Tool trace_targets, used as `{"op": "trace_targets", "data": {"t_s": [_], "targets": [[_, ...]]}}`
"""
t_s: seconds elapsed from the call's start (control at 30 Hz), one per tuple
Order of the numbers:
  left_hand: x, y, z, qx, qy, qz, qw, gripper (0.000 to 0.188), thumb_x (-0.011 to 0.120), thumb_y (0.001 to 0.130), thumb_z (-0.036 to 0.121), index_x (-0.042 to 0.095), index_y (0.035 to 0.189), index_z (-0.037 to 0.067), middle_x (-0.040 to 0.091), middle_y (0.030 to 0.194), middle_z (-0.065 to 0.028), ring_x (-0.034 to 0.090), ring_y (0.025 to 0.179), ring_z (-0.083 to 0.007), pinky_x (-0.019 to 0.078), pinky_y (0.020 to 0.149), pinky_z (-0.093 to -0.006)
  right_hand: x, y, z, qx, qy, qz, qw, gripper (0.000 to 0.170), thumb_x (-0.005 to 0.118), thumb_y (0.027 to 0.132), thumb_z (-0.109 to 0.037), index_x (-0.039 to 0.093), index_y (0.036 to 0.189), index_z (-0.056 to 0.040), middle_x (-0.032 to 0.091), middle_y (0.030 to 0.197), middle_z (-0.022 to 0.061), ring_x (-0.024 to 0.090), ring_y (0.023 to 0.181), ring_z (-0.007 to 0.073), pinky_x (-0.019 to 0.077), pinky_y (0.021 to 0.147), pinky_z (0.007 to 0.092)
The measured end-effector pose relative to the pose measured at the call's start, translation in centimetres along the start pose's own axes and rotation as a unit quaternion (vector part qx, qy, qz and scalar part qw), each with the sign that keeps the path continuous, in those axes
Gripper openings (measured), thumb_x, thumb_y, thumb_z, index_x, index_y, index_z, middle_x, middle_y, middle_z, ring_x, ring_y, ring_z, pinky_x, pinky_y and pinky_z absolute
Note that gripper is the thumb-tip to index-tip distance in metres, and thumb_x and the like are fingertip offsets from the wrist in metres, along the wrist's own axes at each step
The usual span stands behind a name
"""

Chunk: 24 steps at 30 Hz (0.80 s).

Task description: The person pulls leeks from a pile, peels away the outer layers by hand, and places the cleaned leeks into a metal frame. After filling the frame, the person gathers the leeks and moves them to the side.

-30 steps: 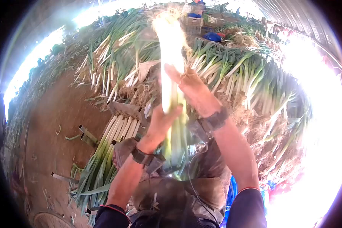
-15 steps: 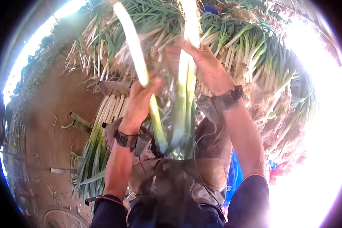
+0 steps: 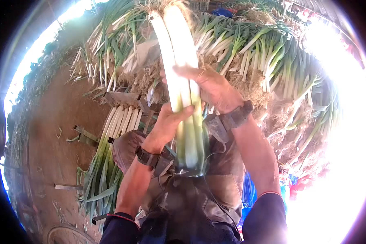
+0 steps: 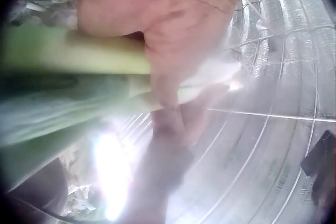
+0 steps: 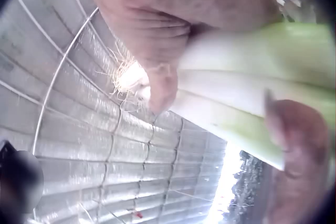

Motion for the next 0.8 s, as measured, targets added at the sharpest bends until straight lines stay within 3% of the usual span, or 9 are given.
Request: {"op": "trace_targets", "data": {"t_s": [0.07,0.23,0.3,0.37,0.57,0.63,0.67,0.73,0.8], "targets": [[0.9,-0.4,-1.1,-0.019,-0.081,-0.005,0.997,0.031,0.064,0.101,0.023,0.067,0.12,-0.002,0.072,0.098,-0.0068,0.069,0.083,-0.0141,0.0577,0.072,-0.0302,-0.2,-0.3,0.5,0.04,-0.043,-0.024,0.998,0.069,0.079,0.087,-0.033,0.052,0.137,0.0057,0.061,0.133,0.0215,0.06,0.124,0.0308,0.049,0.107,0.043],[1.7,-0.6,0.3,-0.039,-0.087,-0.009,0.995,0.029,0.066,0.099,0.018,0.066,0.12,-0.002,0.071,0.103,-0.0084,0.069,0.086,-0.0141,0.0575,0.075,-0.0296,-1.1,-2.5,-0.6,0.058,-0.08,0.064,0.993,0.065,0.079,0.087,-0.025,0.052,0.139,0.0051,0.062,0.133,0.0218,0.062,0.122,0.0291,0.0462,0.11,0.0415],[1.7,-0.4,-0.5,-0.065,-0.086,-0.03,0.994,0.032,0.072,0.097,0.026,0.069,0.113,-0.001,0.07,0.096,-0.0038,0.064,0.086,-0.0109,0.0527,0.074,-0.0275,-0.5,-2.4,-0.2,0.036,-0.002,-0.016,0.999,0.068,0.071,0.094,-0.029,0.045,0.144,0.0082,0.059,0.138,0.025,0.062,0.122,0.0308,0.047,0.109,0.0425],[1.9,-0.6,-1.1,-0.061,-0.08,-0.053,0.994,0.031,0.073,0.096,0.023,0.069,0.116,0.0,0.071,0.098,-0.0047,0.065,0.089,-0.0121,0.0534,0.078,-0.0286,-0.8,-2.8,0.3,0.059,0.017,-0.008,0.998,0.067,0.072,0.094,-0.03,0.045,0.144,0.0062,0.06,0.136,0.0251,0.062,0.123,0.0317,0.0487,0.107,0.0436],[3.7,-1.9,-1.0,-0.037,-0.135,-0.068,0.988,0.037,0.08,0.085,0.001,0.068,0.12,0.002,0.073,0.112,-0.006,0.067,0.103,-0.0128,0.0553,0.087,-0.0282,-0.2,-4.3,0.2,0.098,-0.026,-0.026,0.995,0.068,0.07,0.095,-0.034,0.043,0.146,0.004,0.061,0.135,0.0247,0.062,0.123,0.0337,0.0503,0.105,0.0456],[4.1,-2.6,-1.8,-0.072,-0.199,-0.072,0.975,0.044,0.081,0.08,-0.004,0.067,0.121,0.002,0.073,0.117,-0.0074,0.067,0.106,-0.0132,0.0562,0.087,-0.0283,0.5,-5.3,0.2,0.103,-0.014,-0.039,0.994,0.068,0.073,0.091,-0.042,0.054,0.138,0.0029,0.067,0.127,0.0201,0.066,0.117,0.0306,0.0503,0.104,0.0432],[4.0,-2.5,-1.8,-0.035,-0.166,-0.071,0.983,0.044,0.081,0.08,-0.004,0.067,0.121,0.002,0.073,0.116,-0.0075,0.068,0.104,-0.0134,0.0565,0.087,-0.0283,1.3,-5.8,-0.4,0.085,-0.02,-0.06,0.994,0.073,0.066,0.093,-0.053,0.053,0.14,0.0014,0.066,0.129,0.0193,0.065,0.118,0.0302,0.0482,0.106,0.0445],[4.2,-2.4,-0.7,0.014,-0.116,-0.069,0.991,0.052,0.078,0.078,-0.006,0.059,0.126,0.003,0.071,0.115,-0.0122,0.069,0.107,-0.0218,0.0585,0.091,-0.0363,2.0,-5.6,-1.2,0.055,-0.032,-0.102,0.993,0.076,0.063,0.093,-0.056,0.051,0.142,0.0007,0.066,0.13,0.0199,0.065,0.118,0.0306,0.0486,0.106,0.0454],[4.0,-2.6,1.1,0.029,-0.062,-0.059,0.996,0.05,0.077,0.079,-0.006,0.059,0.124,0.002,0.071,0.113,-0.0117,0.069,0.106,-0.0216,0.0586,0.09,-0.036,3.0,-5.2,-2.5,-0.011,-0.059,-0.174,0.983,0.08,0.058,0.095,-0.061,0.044,0.147,-0.0008,0.065,0.13,0.024,0.067,0.115,0.0329,0.0509,0.103,0.0456]]}}
Point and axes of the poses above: each hand's wrist, its own y-axis towards the middle knuckle, its own x-axis out of the palm, z = x × y, the point moved 5 cm from there along y, towards the middle knuckle
